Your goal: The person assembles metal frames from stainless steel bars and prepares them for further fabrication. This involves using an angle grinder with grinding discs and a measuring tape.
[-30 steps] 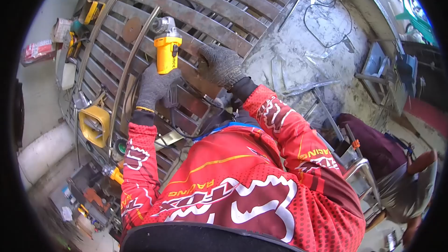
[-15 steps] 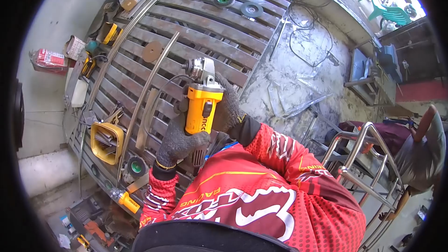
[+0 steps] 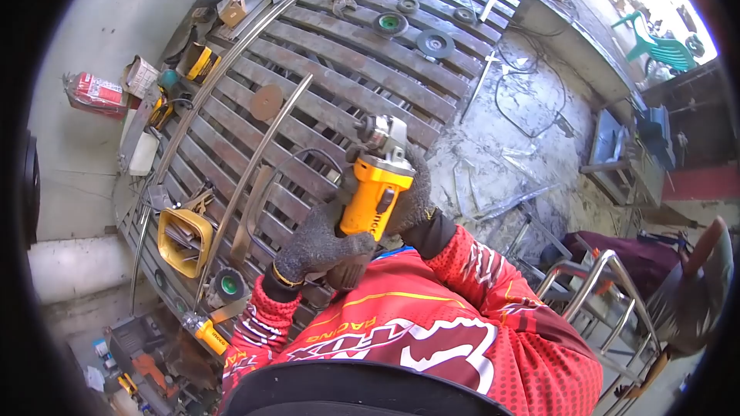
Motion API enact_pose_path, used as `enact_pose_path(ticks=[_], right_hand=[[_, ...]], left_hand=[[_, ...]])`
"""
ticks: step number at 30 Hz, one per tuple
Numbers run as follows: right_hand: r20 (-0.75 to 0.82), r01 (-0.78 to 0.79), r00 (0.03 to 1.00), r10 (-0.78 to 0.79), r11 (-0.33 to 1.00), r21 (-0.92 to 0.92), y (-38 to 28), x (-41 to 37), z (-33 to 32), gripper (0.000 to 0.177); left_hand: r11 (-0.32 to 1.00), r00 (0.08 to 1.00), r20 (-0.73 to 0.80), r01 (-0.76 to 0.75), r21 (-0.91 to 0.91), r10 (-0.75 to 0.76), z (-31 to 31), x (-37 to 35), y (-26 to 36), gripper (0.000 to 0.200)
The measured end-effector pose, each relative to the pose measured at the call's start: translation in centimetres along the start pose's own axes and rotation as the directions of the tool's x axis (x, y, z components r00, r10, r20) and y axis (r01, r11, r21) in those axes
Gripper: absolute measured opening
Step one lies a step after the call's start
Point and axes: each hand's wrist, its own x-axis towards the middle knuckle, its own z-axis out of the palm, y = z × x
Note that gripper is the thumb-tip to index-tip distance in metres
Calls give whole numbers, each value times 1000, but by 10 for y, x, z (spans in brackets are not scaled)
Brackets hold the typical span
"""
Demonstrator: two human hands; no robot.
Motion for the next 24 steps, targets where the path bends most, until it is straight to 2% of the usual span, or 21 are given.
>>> enact_pose_path(ticks=[1,3,5,7,9,11,13,14,16,17,18,19,20,21,22,23,24], right_hand=[[32,-23,999,23,1000,10,-11,2,-10,59],[-30,2,1000,-2,1000,-15,-33,-4,-38,66],[10,14,1000,-14,999,32,-47,-4,-36,63],[84,1,996,-10,994,106,-65,-3,-34,66],[95,-10,995,-1,994,111,-79,-1,-39,67],[106,6,994,-17,994,105,-93,2,-40,69],[218,-23,976,-1,994,107,-103,8,-38,64],[240,-21,971,-5,994,103,-111,6,-40,63],[223,-12,975,-12,994,106,-124,1,-48,63],[179,-16,984,-6,992,123,-124,1,-52,63],[168,-20,986,-3,990,137,-123,-3,-58,63],[89,79,992,-94,985,153,-123,-5,-63,58],[112,96,987,-115,982,160,-124,-2,-64,55],[134,113,982,-136,979,168,-124,0,-64,52],[156,129,975,-157,976,177,-125,2,-65,49],[215,79,969,-118,980,182,-125,5,-67,50],[226,69,968,-112,979,191,-124,5,-68,49]], left_hand=[[989,999,17,-45,138,43,-11,7,6,55],[908,990,80,-139,396,116,-37,23,16,38],[889,961,-199,-86,449,193,-78,51,-8,28],[928,842,-513,43,371,166,-129,81,-25,25],[857,717,-655,163,489,238,-185,121,-68,26],[820,718,-675,276,502,172,-223,144,-97,29],[815,668,-741,463,349,-62,-247,168,-130,32],[819,688,-724,442,365,-49,-252,178,-133,32],[730,581,-814,549,408,18,-251,194,-129,35],[724,590,-807,553,412,8,-253,200,-130,35],[776,653,-754,437,455,74,-251,202,-122,36],[817,694,-706,320,480,143,-249,198,-112,37],[839,720,-673,255,481,168,-238,193,-92,39],[830,706,-693,291,475,149,-235,192,-87,39],[772,706,-708,441,458,17,-239,193,-83,40],[693,688,-718,570,442,-108,-246,189,-81,42],[682,680,-725,582,442,-110,-250,181,-92,42]])
